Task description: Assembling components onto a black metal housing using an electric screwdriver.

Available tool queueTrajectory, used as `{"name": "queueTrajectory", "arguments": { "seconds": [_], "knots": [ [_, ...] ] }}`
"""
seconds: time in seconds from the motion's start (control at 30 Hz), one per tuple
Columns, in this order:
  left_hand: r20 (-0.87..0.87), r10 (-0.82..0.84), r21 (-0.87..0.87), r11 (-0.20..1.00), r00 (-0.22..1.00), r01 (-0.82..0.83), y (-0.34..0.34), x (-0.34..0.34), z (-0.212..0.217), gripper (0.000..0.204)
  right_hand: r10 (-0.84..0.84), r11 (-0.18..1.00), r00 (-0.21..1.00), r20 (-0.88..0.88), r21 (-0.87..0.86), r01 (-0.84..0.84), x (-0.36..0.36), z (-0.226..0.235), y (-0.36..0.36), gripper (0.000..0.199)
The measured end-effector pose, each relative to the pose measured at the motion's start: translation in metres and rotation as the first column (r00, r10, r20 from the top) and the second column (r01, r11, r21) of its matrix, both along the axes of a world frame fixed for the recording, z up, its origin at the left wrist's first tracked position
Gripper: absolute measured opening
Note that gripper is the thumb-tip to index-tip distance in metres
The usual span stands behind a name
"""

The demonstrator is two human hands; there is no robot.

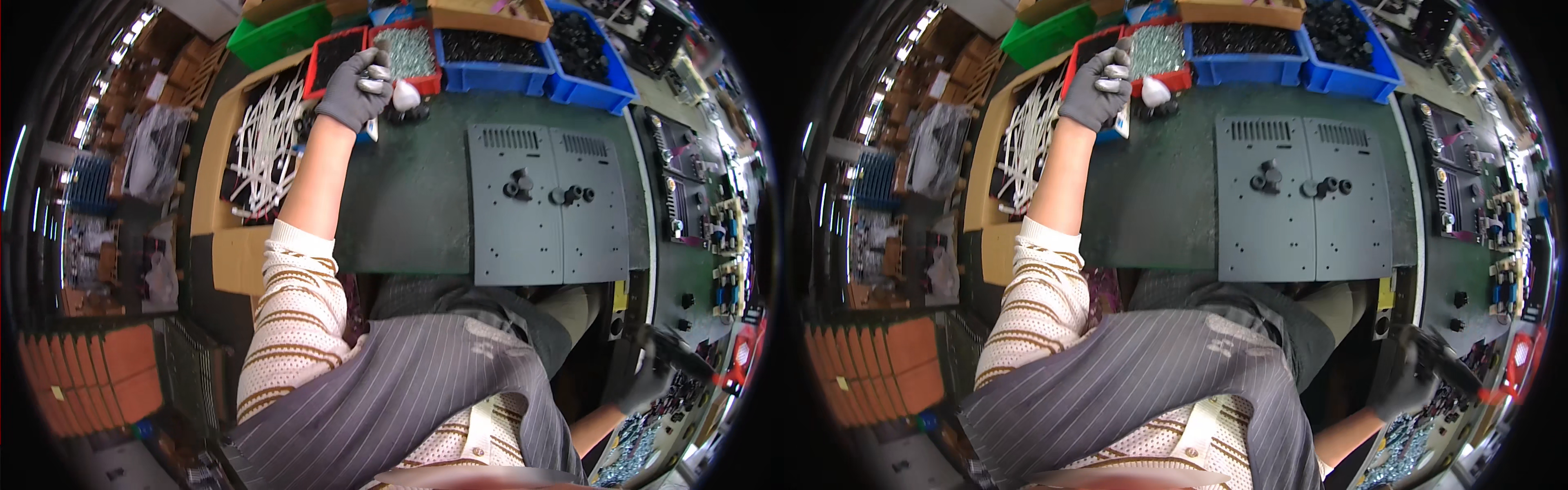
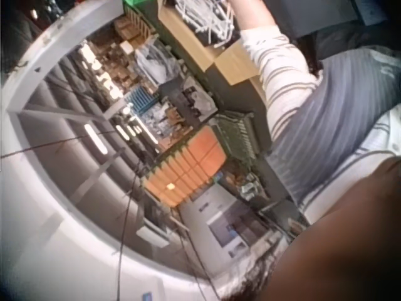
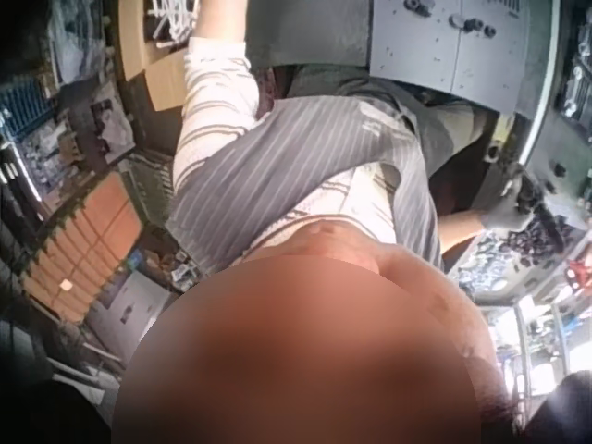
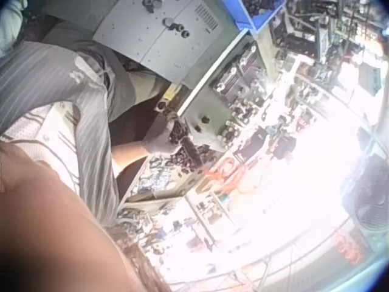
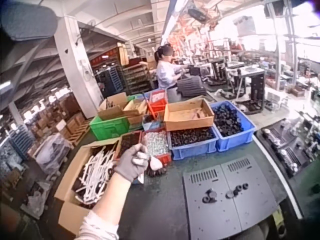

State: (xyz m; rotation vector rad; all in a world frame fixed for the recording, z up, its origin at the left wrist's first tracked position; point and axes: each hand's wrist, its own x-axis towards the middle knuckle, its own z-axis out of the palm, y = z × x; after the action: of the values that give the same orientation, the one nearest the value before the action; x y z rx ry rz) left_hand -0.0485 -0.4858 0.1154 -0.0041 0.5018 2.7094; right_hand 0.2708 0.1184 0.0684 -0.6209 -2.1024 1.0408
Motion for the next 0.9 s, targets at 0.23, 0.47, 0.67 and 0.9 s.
{"name": "queueTrajectory", "arguments": {
  "seconds": [0.23,0.47,0.67,0.9],
  "knots": [
    [0.139,-0.100,0.206,0.976,0.985,0.070,0.054,0.106,-0.029,0.029,0.222,0.540,0.600,-0.768,-0.415,-0.732,-0.060,0.106,-0.011,0.052],
    [0.159,-0.033,-0.067,0.997,0.987,0.044,0.121,0.168,-0.051,0.027,0.324,-0.210,0.360,-0.875,-0.438,-0.874,-0.132,0.063,-0.084,0.058],
    [0.216,-0.293,0.182,0.949,0.931,0.257,0.177,0.189,-0.050,0.028,0.324,0.211,0.499,-0.804,-0.453,-0.866,-0.159,0.083,-0.174,0.067],
    [0.270,-0.271,0.096,0.962,0.924,0.254,0.193,0.201,-0.041,0.031,0.447,0.256,0.373,-0.813,-0.283,-0.924,-0.150,0.106,-0.235,0.055]
  ]
}}
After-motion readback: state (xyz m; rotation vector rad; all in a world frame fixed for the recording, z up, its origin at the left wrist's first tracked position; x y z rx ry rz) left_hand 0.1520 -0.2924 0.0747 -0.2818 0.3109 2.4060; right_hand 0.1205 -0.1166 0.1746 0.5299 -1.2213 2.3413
